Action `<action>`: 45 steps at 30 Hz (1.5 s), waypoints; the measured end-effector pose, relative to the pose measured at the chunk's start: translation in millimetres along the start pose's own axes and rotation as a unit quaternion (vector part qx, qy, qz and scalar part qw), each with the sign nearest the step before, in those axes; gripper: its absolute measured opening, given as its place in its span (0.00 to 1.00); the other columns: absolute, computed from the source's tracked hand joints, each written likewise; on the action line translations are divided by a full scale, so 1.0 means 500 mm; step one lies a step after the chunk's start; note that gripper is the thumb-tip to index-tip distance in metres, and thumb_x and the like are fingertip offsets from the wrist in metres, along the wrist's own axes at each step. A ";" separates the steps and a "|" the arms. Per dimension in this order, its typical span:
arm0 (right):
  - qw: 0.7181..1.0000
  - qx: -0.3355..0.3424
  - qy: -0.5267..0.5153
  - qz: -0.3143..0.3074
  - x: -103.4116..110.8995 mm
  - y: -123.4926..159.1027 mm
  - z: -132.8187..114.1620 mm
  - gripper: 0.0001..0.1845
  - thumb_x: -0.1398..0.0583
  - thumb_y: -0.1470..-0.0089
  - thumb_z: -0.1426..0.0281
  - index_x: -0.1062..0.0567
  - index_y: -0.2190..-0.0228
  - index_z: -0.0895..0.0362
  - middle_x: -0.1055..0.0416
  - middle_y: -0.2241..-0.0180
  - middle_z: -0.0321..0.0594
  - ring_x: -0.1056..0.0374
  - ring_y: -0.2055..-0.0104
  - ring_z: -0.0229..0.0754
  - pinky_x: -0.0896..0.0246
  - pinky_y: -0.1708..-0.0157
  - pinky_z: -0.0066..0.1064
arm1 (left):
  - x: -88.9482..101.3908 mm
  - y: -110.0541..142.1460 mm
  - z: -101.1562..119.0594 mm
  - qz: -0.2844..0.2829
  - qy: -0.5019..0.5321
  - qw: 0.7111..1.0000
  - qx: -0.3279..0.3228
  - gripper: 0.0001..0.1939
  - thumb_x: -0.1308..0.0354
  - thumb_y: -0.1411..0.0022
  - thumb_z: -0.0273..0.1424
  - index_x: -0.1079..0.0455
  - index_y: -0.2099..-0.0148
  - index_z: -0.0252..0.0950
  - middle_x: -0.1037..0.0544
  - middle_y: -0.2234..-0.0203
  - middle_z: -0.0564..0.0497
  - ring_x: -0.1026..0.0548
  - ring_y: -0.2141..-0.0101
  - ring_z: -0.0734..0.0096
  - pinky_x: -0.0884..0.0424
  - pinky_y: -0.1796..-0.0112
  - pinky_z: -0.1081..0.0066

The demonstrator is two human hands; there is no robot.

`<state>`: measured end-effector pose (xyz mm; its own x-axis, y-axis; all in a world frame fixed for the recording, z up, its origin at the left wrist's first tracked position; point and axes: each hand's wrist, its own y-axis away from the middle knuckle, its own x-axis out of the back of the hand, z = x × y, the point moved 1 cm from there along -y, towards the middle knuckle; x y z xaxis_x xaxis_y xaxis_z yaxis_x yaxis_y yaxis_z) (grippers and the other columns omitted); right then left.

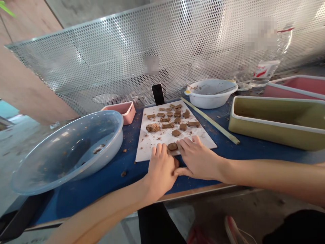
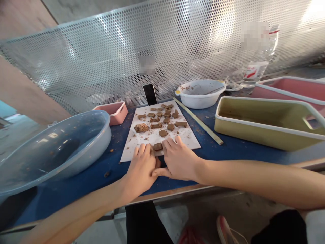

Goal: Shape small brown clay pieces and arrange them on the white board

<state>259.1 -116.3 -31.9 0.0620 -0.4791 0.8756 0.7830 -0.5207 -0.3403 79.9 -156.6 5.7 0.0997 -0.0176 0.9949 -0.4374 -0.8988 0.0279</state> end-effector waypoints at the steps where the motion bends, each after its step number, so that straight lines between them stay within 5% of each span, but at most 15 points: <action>1: 1.000 -0.002 0.002 0.001 0.002 0.001 -0.002 0.58 0.62 0.29 0.30 0.13 0.59 0.63 0.22 0.57 0.60 0.34 0.55 0.59 0.48 0.51 0.51 | 0.000 0.000 0.001 -0.003 -0.001 1.000 -0.002 0.19 0.41 0.25 0.39 0.19 0.68 0.38 0.28 0.59 0.36 0.31 0.50 0.39 0.30 0.50 0.45; 8: 1.000 0.021 -0.013 -0.008 0.006 -0.001 -0.002 0.55 0.58 0.28 0.30 0.12 0.61 0.62 0.22 0.58 0.59 0.34 0.55 0.58 0.48 0.51 0.50 | 0.010 -0.005 -0.005 -0.030 -0.006 0.999 -0.032 0.16 0.36 0.29 0.40 0.19 0.68 0.39 0.28 0.59 0.36 0.31 0.49 0.37 0.30 0.50 0.45; 12: 1.000 -0.004 -0.007 0.009 0.012 -0.009 0.020 0.53 0.58 0.26 0.33 0.13 0.58 0.64 0.22 0.56 0.60 0.33 0.53 0.59 0.48 0.49 0.50 | 0.015 -0.013 -0.023 0.007 -0.008 1.000 -0.014 0.16 0.38 0.26 0.38 0.19 0.66 0.38 0.27 0.56 0.37 0.30 0.48 0.39 0.30 0.48 0.45; 18: 0.997 0.059 -0.038 0.025 0.005 -0.022 0.039 0.49 0.58 0.23 0.36 0.19 0.44 0.64 0.23 0.52 0.56 0.31 0.52 0.58 0.45 0.51 0.49 | -0.004 -0.031 -0.042 0.017 -0.080 0.995 0.056 0.17 0.43 0.24 0.36 0.17 0.51 0.29 0.24 0.51 0.30 0.28 0.47 0.36 0.31 0.47 0.44; 22: 0.997 0.060 -0.033 0.025 0.003 -0.026 0.038 0.45 0.56 0.22 0.38 0.18 0.49 0.64 0.24 0.55 0.54 0.31 0.52 0.58 0.44 0.50 0.48 | -0.022 -0.035 -0.050 0.042 -0.102 0.990 0.090 0.21 0.50 0.21 0.33 0.20 0.44 0.24 0.23 0.48 0.28 0.27 0.49 0.38 0.31 0.46 0.45; 33: 0.998 0.023 -0.062 0.023 -0.012 -0.036 0.075 0.36 0.50 0.19 0.46 0.17 0.59 0.62 0.25 0.55 0.53 0.32 0.52 0.55 0.48 0.49 0.46 | -0.029 -0.037 -0.050 0.056 -0.093 0.990 0.092 0.22 0.52 0.21 0.31 0.20 0.44 0.22 0.22 0.51 0.28 0.26 0.50 0.39 0.33 0.48 0.47; 38: 0.992 0.041 -0.112 0.031 -0.009 -0.039 0.082 0.34 0.49 0.20 0.45 0.17 0.45 0.59 0.27 0.52 0.51 0.34 0.53 0.52 0.49 0.50 0.44 | -0.025 -0.039 -0.055 0.045 -0.094 0.991 0.087 0.21 0.51 0.21 0.31 0.20 0.44 0.23 0.22 0.49 0.27 0.26 0.49 0.39 0.33 0.48 0.47; 42: 0.988 0.001 -0.152 0.041 -0.018 -0.042 0.091 0.32 0.49 0.18 0.50 0.15 0.58 0.59 0.28 0.54 0.50 0.34 0.50 0.53 0.50 0.48 0.45 | -0.023 -0.041 -0.057 0.037 -0.091 0.991 0.095 0.23 0.54 0.20 0.31 0.19 0.44 0.21 0.22 0.49 0.26 0.26 0.47 0.38 0.33 0.47 0.47; 45: 0.986 0.025 -0.160 0.032 -0.020 -0.044 0.098 0.28 0.47 0.19 0.50 0.16 0.45 0.57 0.29 0.52 0.50 0.35 0.49 0.53 0.49 0.49 0.45 | -0.024 -0.042 -0.058 0.043 -0.087 0.991 0.093 0.22 0.52 0.20 0.30 0.19 0.45 0.22 0.22 0.49 0.26 0.25 0.48 0.37 0.33 0.46 0.46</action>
<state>271.5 -65.3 -16.5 0.2981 -0.2577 0.9191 0.8002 -0.4575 -0.3878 62.2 -124.7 -3.9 0.2299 -0.1583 0.9603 -0.2794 -0.9559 -0.0907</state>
